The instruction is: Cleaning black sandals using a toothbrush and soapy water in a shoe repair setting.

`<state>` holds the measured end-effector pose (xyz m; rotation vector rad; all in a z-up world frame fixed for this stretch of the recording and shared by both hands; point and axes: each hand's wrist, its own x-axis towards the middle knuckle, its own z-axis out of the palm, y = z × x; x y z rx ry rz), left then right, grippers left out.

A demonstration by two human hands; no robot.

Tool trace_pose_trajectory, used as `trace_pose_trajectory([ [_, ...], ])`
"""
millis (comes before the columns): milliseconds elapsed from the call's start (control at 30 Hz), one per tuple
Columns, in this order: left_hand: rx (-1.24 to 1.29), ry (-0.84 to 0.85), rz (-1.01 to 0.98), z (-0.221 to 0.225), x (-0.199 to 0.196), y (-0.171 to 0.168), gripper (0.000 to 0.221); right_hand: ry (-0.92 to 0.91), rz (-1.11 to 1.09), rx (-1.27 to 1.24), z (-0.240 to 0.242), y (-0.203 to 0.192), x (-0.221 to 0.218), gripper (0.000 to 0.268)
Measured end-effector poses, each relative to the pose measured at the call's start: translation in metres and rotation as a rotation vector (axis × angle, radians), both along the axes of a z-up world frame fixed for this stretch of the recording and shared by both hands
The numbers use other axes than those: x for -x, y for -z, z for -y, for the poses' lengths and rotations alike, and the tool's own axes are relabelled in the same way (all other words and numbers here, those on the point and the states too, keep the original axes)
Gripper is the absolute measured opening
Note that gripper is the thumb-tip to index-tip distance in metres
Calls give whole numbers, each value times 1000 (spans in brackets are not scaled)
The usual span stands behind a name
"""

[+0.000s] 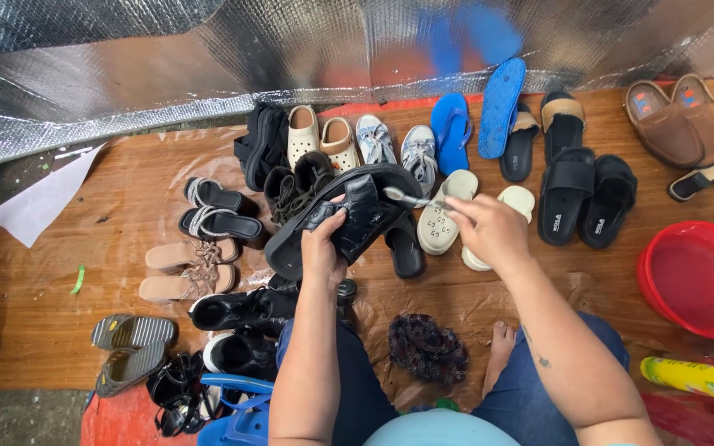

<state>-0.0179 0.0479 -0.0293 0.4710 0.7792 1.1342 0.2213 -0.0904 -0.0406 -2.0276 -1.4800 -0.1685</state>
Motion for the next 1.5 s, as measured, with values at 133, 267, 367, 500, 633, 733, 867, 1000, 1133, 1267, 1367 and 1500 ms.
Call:
trace_pose_trajectory([
  [133, 8, 22, 16, -3, 1, 14, 37, 84, -133, -85, -4, 2, -7, 24],
  [267, 18, 83, -3, 7, -3, -8, 35, -22, -524, -246, -14, 20, -2, 45],
  [367, 35, 177, 12, 7, -8, 11, 34, -60, -757, -56, -21, -5, 31, 60],
  [500, 13, 239, -19, 25, -11, -32, 35, 33, -838, 23, -32, 15, 31, 34],
  [633, -258, 476, 66, 28, -1, -16, 29, 246, -1206, -276, -39, 32, 17, 17],
  [733, -368, 539, 117, 18, -1, 26, 51, 308, -1397, -397, -37, 38, 12, 21],
  [867, -429, 392, 211, 9, -3, 61, 39, 334, -1482, -446, -36, 20, 21, 24],
  [1000, -525, 595, 230, 24, -2, 36, 54, 435, -1590, -489, -34, -3, 17, 29],
  [1133, -531, 885, -101, 41, -31, 52, 92, 367, -1745, -413, -30, -2, 35, 26],
  [1267, -411, 613, -143, 17, -54, 154, 101, 229, -1896, -238, -11, -8, 82, 22],
  [1367, -405, 416, 374, 19, -53, 221, 81, 85, -1849, -52, 1, -8, 99, 22],
  [1500, -346, 479, 670, 23, -40, 101, 59, -11, -1802, 92, 8, -23, 110, 29],
])
